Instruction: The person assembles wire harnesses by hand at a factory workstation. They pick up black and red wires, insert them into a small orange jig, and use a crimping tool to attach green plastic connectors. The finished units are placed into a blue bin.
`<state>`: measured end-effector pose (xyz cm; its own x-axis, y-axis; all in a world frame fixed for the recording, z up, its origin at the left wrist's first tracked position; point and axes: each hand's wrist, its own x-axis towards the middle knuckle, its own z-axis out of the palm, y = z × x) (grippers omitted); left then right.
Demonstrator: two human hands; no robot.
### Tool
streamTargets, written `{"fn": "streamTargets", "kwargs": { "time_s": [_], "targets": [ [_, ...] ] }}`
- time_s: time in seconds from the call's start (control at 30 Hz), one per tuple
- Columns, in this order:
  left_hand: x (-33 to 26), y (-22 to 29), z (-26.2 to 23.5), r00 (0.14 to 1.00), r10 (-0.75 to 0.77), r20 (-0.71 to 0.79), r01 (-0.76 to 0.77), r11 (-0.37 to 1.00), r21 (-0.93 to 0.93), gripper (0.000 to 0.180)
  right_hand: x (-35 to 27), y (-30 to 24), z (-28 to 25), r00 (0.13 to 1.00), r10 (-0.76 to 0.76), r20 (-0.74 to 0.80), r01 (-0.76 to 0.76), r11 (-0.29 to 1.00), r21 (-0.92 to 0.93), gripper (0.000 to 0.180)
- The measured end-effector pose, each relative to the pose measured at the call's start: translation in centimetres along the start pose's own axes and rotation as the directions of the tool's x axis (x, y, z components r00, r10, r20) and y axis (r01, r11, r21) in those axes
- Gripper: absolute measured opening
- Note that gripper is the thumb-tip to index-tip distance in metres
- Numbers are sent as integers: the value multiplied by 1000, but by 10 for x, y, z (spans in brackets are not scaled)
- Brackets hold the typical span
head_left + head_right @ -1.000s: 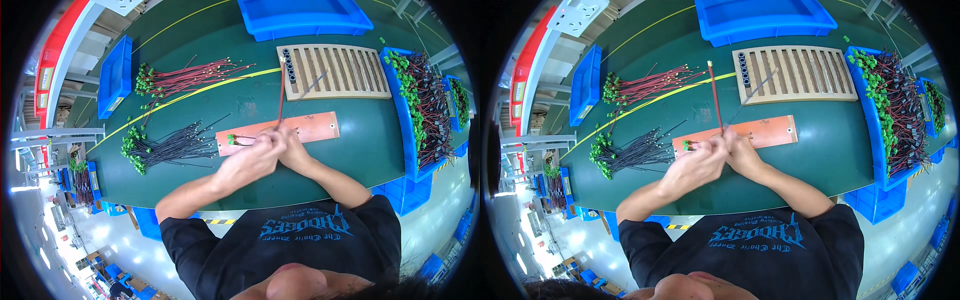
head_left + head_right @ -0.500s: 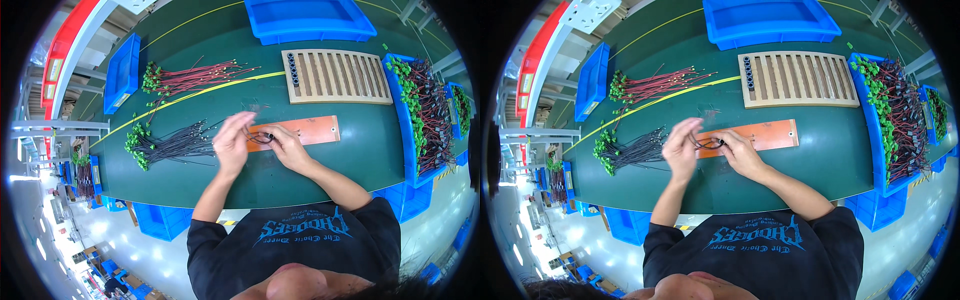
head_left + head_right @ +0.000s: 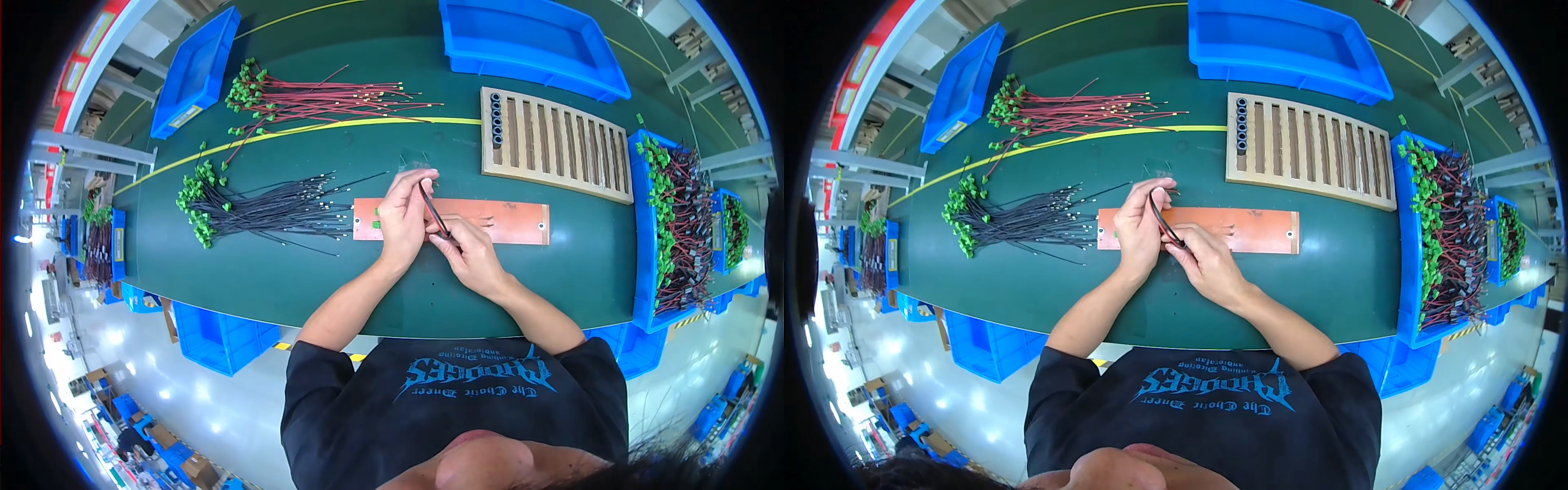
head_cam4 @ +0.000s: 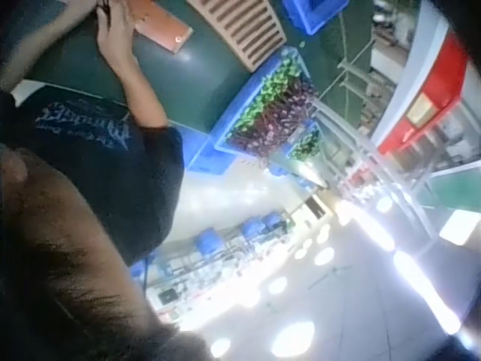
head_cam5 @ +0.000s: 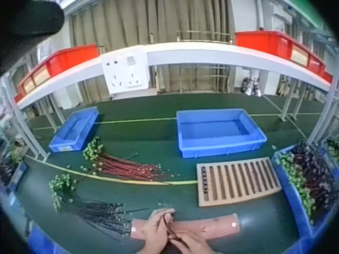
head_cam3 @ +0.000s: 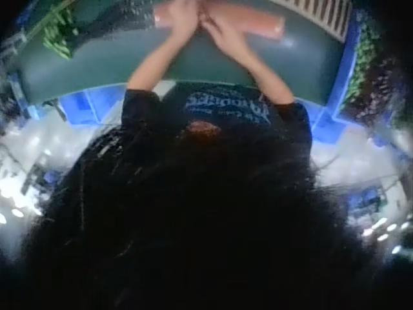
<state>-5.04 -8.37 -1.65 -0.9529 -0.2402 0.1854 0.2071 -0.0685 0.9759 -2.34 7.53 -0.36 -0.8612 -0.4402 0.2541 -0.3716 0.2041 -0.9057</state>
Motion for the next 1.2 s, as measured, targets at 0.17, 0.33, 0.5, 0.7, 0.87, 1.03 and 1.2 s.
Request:
{"fn": "streamTargets", "kwargs": {
  "time_s": [0.17, 0.33, 0.5, 0.7, 0.87, 1.03, 1.2],
  "targets": [
    [0, -2, 4, 1000, -23, -6, 23, 1000, -4, 18, 3, -4, 0, 999, -39, -12, 39, 999, -27, 21],
    [1, 5, 6, 999, -40, -13, 39, 996, -78, 17, 10, -30, -20, 970, -239, 38, 220, 803, -554, 22],
    [-3, -4, -1, 995, 100, -13, -100, 995, -24, 17, 15, -11, -36, 981, -178, -71, 116, 845, -522, 20],
    [-7, 2, 5, 997, -6, 73, 14, 992, -122, 17, 7, 4, -47, 942, 300, -153, -311, 949, -57, 17],
    [-8, 4, 3, 991, -46, 124, 53, 997, -51, 18, 5, 17, -46, 926, 350, -140, -337, 935, 112, 19],
    [-8, 1, 1, 981, -98, 166, 117, 987, -106, 17, 7, 16, -44, 934, 326, -147, -308, 942, 130, 19],
    [-9, 3, 5, 985, -68, 156, 102, 970, -222, 12, 6, 19, -46, 925, 353, -139, -333, 932, 145, 17]
  ]
}}
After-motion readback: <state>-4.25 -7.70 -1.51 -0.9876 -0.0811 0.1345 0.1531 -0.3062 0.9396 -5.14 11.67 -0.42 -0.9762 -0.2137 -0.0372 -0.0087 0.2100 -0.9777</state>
